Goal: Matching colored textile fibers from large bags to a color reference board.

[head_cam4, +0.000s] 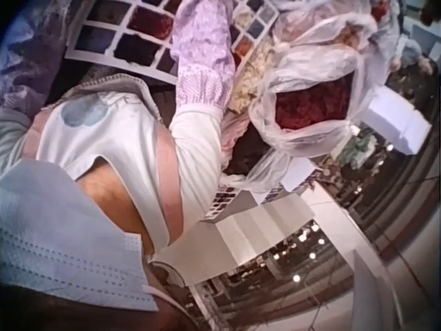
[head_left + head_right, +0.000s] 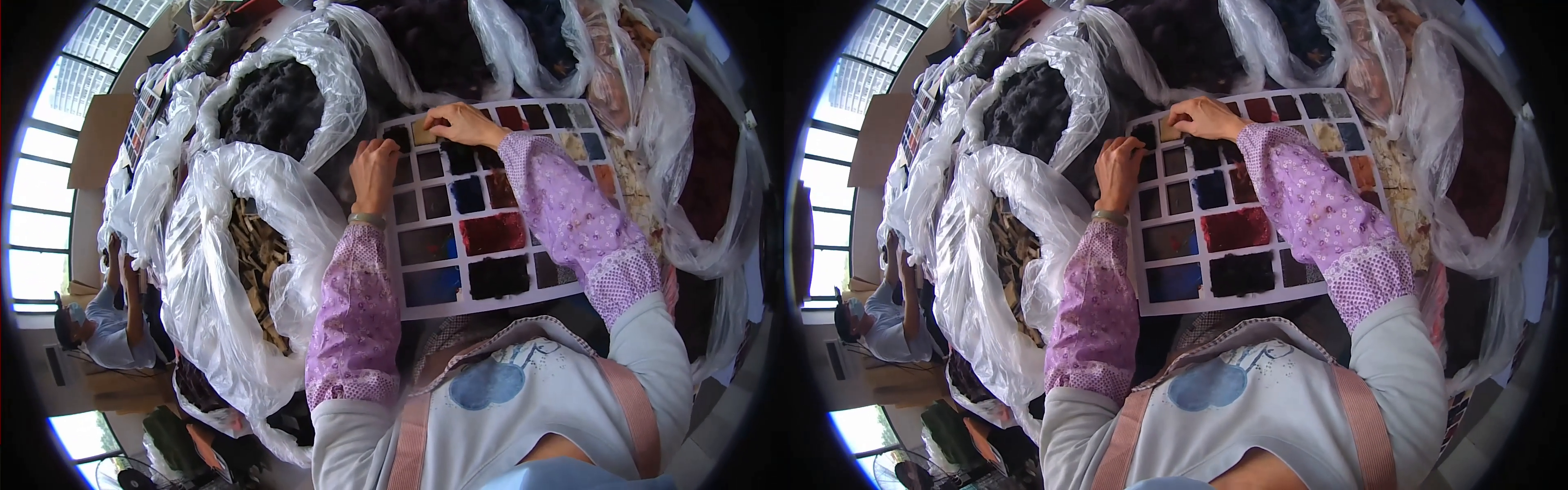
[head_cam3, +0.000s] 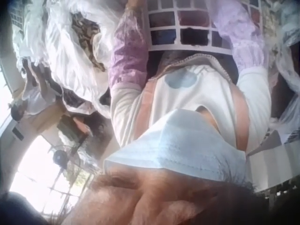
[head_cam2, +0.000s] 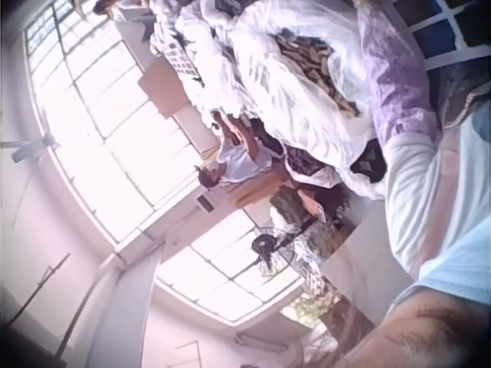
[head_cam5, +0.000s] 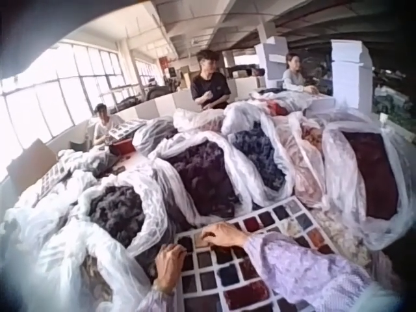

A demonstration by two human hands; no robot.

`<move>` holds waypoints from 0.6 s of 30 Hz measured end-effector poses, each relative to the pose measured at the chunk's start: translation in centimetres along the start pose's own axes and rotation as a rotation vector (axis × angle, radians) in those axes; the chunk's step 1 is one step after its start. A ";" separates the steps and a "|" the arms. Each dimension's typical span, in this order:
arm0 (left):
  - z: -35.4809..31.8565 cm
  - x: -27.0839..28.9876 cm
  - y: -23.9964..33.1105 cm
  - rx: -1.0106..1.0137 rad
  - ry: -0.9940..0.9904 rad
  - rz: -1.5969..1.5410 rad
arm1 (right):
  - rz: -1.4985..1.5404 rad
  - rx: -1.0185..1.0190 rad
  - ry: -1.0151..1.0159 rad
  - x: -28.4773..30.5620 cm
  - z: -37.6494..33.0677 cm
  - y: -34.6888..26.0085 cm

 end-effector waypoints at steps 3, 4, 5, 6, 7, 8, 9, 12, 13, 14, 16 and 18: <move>0.5 -0.3 -0.7 0.043 -0.031 0.013 | -0.150 0.024 -0.023 -0.7 0.0 -0.6; 0.6 -0.3 -1.1 0.058 -0.057 -0.007 | -0.151 0.027 -0.024 -1.0 0.2 -0.7; 0.7 -0.3 -1.2 0.057 -0.056 -0.013 | -0.179 0.056 -0.006 -1.2 0.2 -0.7; 0.8 -0.3 -1.3 0.048 -0.069 -0.033 | -0.206 0.087 0.012 -1.4 0.3 -0.7; 0.9 -0.3 -1.4 0.040 -0.082 -0.053 | -0.210 0.084 0.011 -1.7 0.4 -0.6; 1.2 -0.4 -1.2 0.038 -0.079 -0.058 | -0.202 0.019 0.086 -1.4 0.7 -0.4; 1.5 -0.6 -1.1 0.051 -0.118 -0.062 | -0.195 -0.045 0.161 -1.1 0.7 -0.1; 1.4 -0.8 -1.1 0.049 -0.132 -0.094 | -0.083 -0.211 -0.036 -0.2 1.0 0.6; 1.3 -1.0 -1.3 0.032 -0.111 -0.124 | -0.085 -0.196 -0.067 -0.2 1.0 1.0; 1.2 -1.1 -1.8 0.032 -0.107 -0.121 | -0.086 -0.191 -0.066 -0.3 1.2 0.5; 0.9 -1.6 -2.8 -0.009 -0.117 -0.014 | -0.146 -0.141 -0.095 -0.8 1.7 -0.6; 1.4 -1.3 -2.1 -0.009 -0.136 -0.008 | -0.171 -0.051 -0.049 -1.2 1.9 -1.1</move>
Point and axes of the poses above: each hand's wrist, its own z-axis towards the middle knuckle, its own x-axis out of the back of the hand, y = z × x, the point moved 3 cm from there along z, towards the middle knuckle, and after that the axes turned 4 degrees about -y, right-handed, at the moved point
